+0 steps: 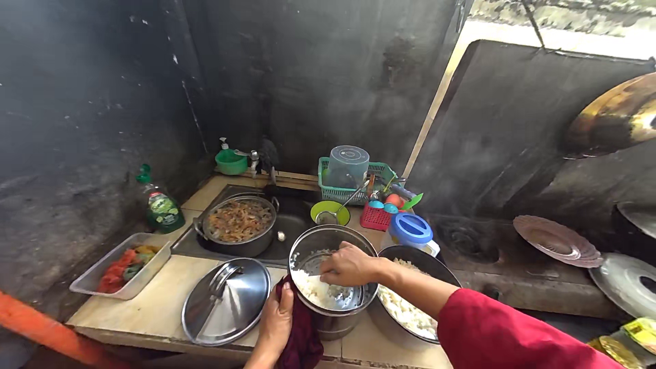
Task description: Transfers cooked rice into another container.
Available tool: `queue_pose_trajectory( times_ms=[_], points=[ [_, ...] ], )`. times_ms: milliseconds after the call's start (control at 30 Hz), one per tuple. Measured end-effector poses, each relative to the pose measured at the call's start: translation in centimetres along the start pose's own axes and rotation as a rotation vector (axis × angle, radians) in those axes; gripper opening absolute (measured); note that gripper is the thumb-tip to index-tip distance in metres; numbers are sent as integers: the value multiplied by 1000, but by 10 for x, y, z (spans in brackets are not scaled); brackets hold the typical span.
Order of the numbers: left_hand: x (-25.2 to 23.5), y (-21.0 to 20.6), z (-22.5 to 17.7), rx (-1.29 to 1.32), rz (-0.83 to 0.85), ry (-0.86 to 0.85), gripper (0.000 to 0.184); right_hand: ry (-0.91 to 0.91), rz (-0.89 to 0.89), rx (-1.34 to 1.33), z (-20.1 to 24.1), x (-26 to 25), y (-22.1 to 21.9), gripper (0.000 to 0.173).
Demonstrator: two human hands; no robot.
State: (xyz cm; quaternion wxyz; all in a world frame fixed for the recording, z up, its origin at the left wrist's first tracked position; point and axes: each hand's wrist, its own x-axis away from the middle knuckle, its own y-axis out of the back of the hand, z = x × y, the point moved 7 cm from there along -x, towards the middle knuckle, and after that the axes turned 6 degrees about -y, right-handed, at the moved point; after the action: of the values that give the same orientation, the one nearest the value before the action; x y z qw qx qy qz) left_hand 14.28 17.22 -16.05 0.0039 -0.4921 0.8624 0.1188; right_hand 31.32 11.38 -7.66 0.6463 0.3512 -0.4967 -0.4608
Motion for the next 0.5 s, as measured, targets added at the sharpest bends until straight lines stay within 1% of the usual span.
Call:
queue_pose_trajectory(
  times_ms=[233, 500],
  points=[
    [0, -1, 1, 64, 13, 15, 55, -22, -17, -104, -11, 7, 0, 43],
    [0, 2, 0, 48, 13, 0, 55, -3, -18, -172, -23, 22, 11, 41]
  ],
)
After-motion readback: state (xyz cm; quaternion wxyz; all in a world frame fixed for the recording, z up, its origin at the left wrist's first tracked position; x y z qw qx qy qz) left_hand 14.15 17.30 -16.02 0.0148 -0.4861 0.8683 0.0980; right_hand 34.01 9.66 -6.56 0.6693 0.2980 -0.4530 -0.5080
